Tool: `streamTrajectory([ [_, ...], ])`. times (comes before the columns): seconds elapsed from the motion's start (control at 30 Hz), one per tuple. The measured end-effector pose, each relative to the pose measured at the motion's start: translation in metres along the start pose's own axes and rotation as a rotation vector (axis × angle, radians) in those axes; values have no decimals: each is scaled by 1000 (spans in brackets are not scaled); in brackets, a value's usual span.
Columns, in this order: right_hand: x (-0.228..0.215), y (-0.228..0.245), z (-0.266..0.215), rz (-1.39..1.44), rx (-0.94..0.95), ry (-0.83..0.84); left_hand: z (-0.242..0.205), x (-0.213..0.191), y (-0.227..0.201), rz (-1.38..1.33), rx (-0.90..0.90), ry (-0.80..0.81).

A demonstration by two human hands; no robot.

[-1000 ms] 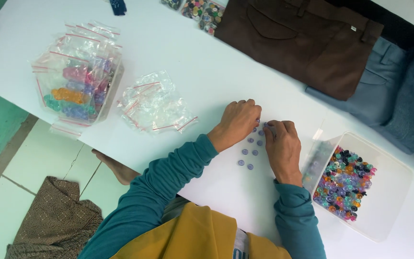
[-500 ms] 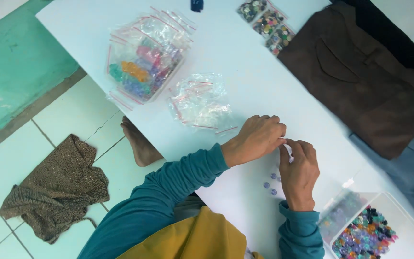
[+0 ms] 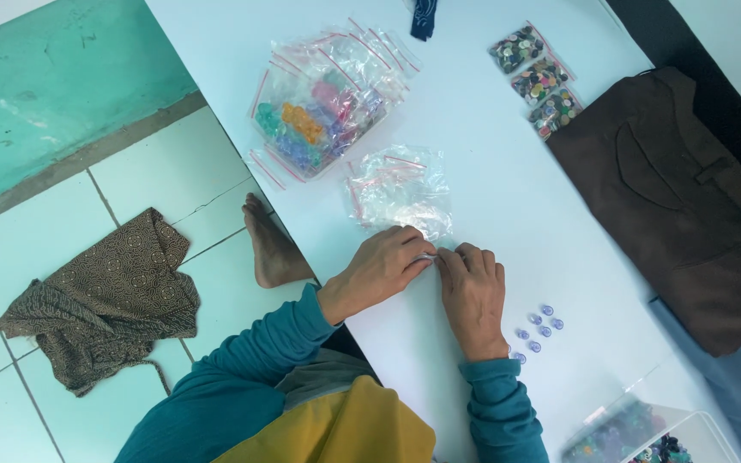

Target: Sorting small colorful buttons from a container and placing them into small plastic bags.

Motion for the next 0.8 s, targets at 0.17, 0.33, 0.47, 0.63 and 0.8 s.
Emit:
streamTrajectory([
  [0.17,-2,-7,-11,-2,-3,-39,-7,-3,-12,43,76,5],
  [0.33,-48,5,-19,154,87,-61,-4,-3,-22,91,141,-85],
  [0.47,-85,6,-35,317,107,-130,1,-15,-54,48,297,-239],
  [0.63,-122,-10,-79,493,310,-253,4,-23,-98,-26,448,-332],
  [0.8,-143,-12,-116,477,373,-331,4,-13,-133,-56,537,-308],
])
Point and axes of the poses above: each hand's wrist, its own z-axis towards the middle knuckle, its own x-axis out of the palm, y = z × x, the point moved 8 cm from there along z, towards the middle knuckle, and after that the axes turned 13 degrees about z, right-handed, at the moved point
